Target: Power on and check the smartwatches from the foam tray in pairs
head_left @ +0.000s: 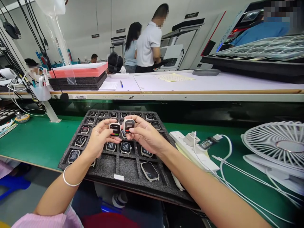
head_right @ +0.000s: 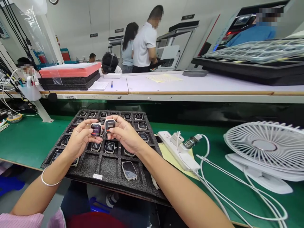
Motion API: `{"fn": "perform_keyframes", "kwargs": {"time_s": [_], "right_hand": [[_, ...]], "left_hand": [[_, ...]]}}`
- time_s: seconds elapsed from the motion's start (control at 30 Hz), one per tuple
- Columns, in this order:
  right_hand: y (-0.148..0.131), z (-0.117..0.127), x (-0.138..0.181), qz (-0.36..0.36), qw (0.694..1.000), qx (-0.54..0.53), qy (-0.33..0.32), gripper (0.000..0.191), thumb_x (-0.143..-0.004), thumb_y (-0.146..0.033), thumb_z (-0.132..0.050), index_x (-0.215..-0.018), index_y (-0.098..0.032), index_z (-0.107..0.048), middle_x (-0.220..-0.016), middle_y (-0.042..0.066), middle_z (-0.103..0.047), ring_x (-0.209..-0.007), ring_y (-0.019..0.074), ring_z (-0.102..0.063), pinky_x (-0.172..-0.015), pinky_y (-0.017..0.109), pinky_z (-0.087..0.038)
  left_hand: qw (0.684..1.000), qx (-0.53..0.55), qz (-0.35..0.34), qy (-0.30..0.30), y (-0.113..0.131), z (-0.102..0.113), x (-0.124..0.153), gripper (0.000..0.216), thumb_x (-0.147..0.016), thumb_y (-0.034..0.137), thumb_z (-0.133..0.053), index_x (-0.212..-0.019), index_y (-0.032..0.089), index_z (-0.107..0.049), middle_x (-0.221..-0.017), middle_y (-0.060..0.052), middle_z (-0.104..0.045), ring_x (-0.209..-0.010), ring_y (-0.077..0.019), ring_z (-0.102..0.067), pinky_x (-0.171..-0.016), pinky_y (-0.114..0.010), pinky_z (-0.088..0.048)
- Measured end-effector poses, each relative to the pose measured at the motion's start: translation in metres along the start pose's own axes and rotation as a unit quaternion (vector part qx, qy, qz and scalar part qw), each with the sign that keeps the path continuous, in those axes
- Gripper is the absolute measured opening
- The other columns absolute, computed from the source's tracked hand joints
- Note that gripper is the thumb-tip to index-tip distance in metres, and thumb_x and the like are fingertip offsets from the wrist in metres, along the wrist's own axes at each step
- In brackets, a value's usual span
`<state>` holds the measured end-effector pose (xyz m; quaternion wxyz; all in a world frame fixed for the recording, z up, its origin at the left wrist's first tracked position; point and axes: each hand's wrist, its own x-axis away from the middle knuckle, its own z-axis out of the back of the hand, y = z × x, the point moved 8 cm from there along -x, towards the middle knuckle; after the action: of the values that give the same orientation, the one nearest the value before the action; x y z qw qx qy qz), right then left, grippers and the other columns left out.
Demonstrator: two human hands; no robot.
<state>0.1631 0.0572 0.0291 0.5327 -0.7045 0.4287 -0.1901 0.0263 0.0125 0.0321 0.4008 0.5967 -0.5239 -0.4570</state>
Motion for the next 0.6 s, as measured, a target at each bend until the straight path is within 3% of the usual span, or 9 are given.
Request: {"fn": "perform_keyframes", "kwargs": {"time_s": [0.3, 0.6], "right_hand": [[0.0027, 0.0020, -0.0010, -0.001, 1.000, 0.011, -0.007, 0.039, -0.077, -0.031, -0.081, -0.110, -0.024, -0.062, -0.089, 0.000, -0.069, -0.061, 0.0118, -0.060, -0.062, 0.030, -0.050], [0.0010, 0.0011, -0.0004, 0.006, 1.000, 0.002, 0.001, 0.041, -0.069, -0.014, -0.073, -0.108, -0.023, -0.063, -0.084, -0.002, -0.068, -0.061, 0.0123, -0.061, -0.063, 0.030, -0.051]], "left_hand": [[0.999, -0.034, -0.009, 0.012, 0.0001, 0.0004, 0.0001, 0.045, -0.072, 0.025, -0.077, -0.113, 0.017, -0.061, -0.096, -0.004, -0.074, -0.058, -0.0141, -0.073, -0.059, -0.025, -0.061], [0.999, -0.033, -0.007, -0.005, 0.0009, -0.0018, 0.0002, 0.053, -0.070, 0.017, -0.071, -0.122, 0.018, -0.058, -0.104, -0.004, -0.072, -0.064, -0.0136, -0.074, -0.067, -0.028, -0.062]]}}
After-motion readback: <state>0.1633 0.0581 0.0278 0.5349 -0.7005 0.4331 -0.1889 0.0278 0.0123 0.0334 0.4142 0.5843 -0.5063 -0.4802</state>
